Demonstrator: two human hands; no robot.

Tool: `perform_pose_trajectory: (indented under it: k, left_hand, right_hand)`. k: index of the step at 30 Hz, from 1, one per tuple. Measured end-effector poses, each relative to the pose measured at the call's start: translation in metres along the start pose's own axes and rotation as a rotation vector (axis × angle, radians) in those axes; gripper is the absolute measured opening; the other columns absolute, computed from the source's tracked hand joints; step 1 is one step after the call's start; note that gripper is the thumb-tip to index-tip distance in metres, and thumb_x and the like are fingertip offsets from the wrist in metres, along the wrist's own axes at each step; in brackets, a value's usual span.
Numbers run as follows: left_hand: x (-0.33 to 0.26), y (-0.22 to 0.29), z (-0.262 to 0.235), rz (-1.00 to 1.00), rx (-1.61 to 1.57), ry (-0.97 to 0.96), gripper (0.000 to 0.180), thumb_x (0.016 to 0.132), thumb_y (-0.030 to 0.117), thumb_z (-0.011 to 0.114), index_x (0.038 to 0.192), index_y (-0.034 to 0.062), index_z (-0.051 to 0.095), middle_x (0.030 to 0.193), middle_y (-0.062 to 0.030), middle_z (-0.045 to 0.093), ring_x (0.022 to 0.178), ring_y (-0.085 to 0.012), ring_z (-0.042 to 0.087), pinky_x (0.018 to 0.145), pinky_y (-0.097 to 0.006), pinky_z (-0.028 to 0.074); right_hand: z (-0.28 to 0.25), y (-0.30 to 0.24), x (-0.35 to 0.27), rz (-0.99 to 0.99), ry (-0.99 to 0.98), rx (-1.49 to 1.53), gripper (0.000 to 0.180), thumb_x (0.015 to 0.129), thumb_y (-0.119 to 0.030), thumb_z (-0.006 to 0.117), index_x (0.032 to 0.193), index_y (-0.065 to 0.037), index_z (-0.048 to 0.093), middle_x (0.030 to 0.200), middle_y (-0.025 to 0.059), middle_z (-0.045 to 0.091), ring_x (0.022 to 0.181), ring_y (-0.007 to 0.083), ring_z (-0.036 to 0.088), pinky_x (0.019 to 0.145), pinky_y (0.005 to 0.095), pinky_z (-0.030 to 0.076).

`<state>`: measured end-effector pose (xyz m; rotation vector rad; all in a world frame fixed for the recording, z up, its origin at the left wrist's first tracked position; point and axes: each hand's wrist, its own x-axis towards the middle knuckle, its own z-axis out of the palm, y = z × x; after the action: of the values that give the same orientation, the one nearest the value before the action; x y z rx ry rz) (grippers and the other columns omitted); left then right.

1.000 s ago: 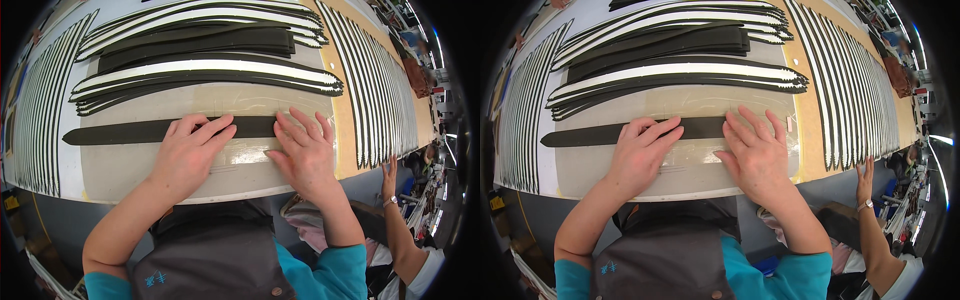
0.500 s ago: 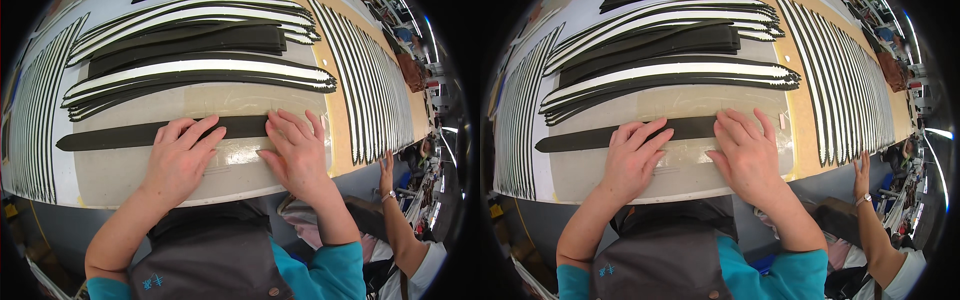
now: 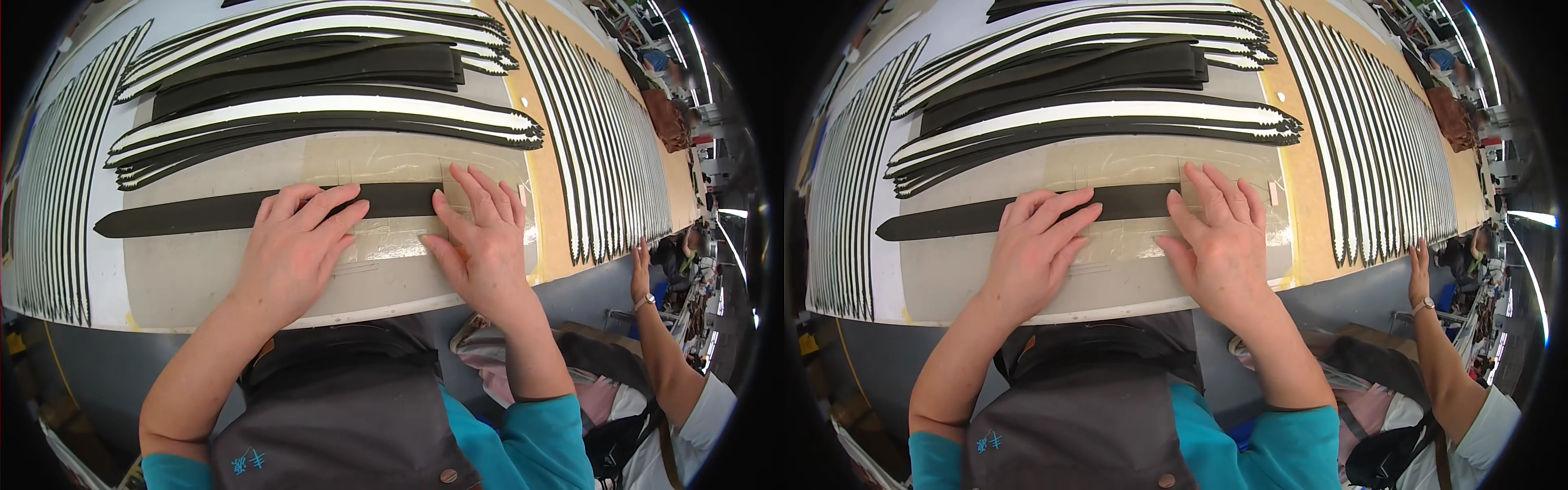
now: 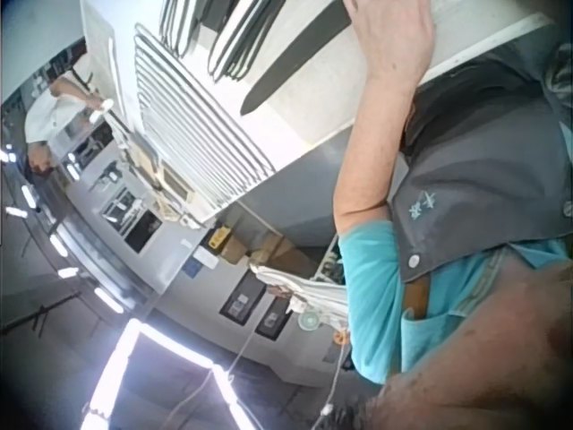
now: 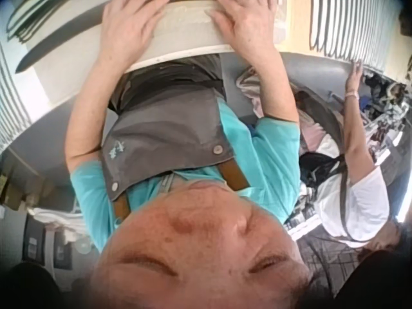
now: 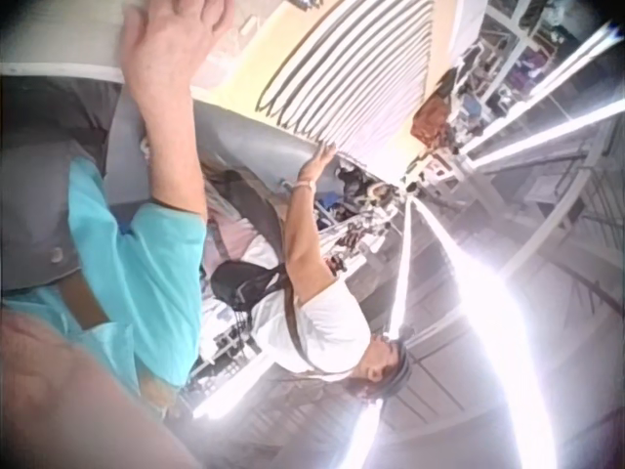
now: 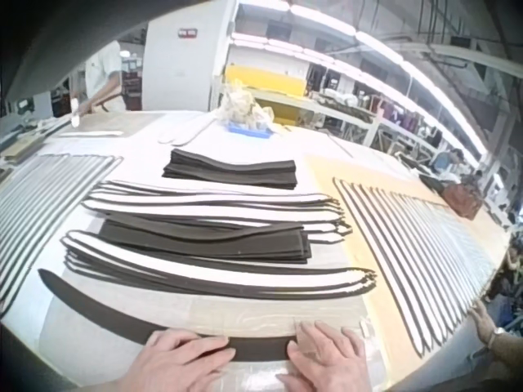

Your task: The person repeatedly picks up a long white fabric strip with a black edge and a separate black fabric piece. They align the black piece onto the white strip and use a small orange tool to rub or press along the seam. The process is repeated for multiple units on a workbench.

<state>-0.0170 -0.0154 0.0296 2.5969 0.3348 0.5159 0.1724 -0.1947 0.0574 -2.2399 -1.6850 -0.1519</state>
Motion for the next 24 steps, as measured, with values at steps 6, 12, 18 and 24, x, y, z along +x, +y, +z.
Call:
perform_pose_trajectory:
  k: [6,12,18,24]
  left_hand:
    - [0.0,0.0,0.001,0.004,-0.004,0.013,0.039,0.088,0.008,0.072,0.127,0.0116,0.071,0.138,0.0002,0.064,0.117,-0.0299,0.055,0.102,-0.044,0.044]
    - [-0.009,-0.008,0.003,0.01,0.003,0.11,0.035,0.086,0.002,0.071,0.121,0.0075,0.074,0.129,-0.0038,0.069,0.115,-0.0299,0.061,0.097,-0.042,0.049]
    - [-0.009,-0.005,0.0,-0.002,0.021,0.136,0.034,0.084,0.0,0.071,0.118,0.0053,0.075,0.125,-0.0057,0.071,0.112,-0.0292,0.063,0.093,-0.04,0.05]
    - [-0.011,-0.003,0.002,-0.017,0.069,0.126,0.04,0.083,0.005,0.075,0.122,0.0086,0.073,0.127,-0.0032,0.069,0.115,-0.0273,0.061,0.095,-0.042,0.048]
  right_hand:
    - [0.002,0.001,-0.003,0.017,-0.001,0.002,0.044,0.08,-0.02,0.083,0.121,-0.004,0.074,0.148,0.0191,0.055,0.141,0.0366,0.049,0.116,0.0553,0.033]
    - [0.001,0.0,-0.005,0.041,-0.008,0.006,0.043,0.082,-0.02,0.082,0.122,-0.006,0.074,0.146,0.0205,0.057,0.14,0.0376,0.05,0.116,0.0544,0.034]
    - [0.005,0.001,-0.005,0.016,-0.009,0.025,0.044,0.082,-0.019,0.081,0.122,-0.003,0.073,0.146,0.0215,0.057,0.139,0.0391,0.05,0.116,0.0539,0.033]
    - [0.004,-0.002,-0.004,0.022,-0.025,0.022,0.045,0.082,-0.018,0.081,0.123,-0.002,0.073,0.147,0.0218,0.056,0.14,0.0393,0.049,0.116,0.0535,0.033]
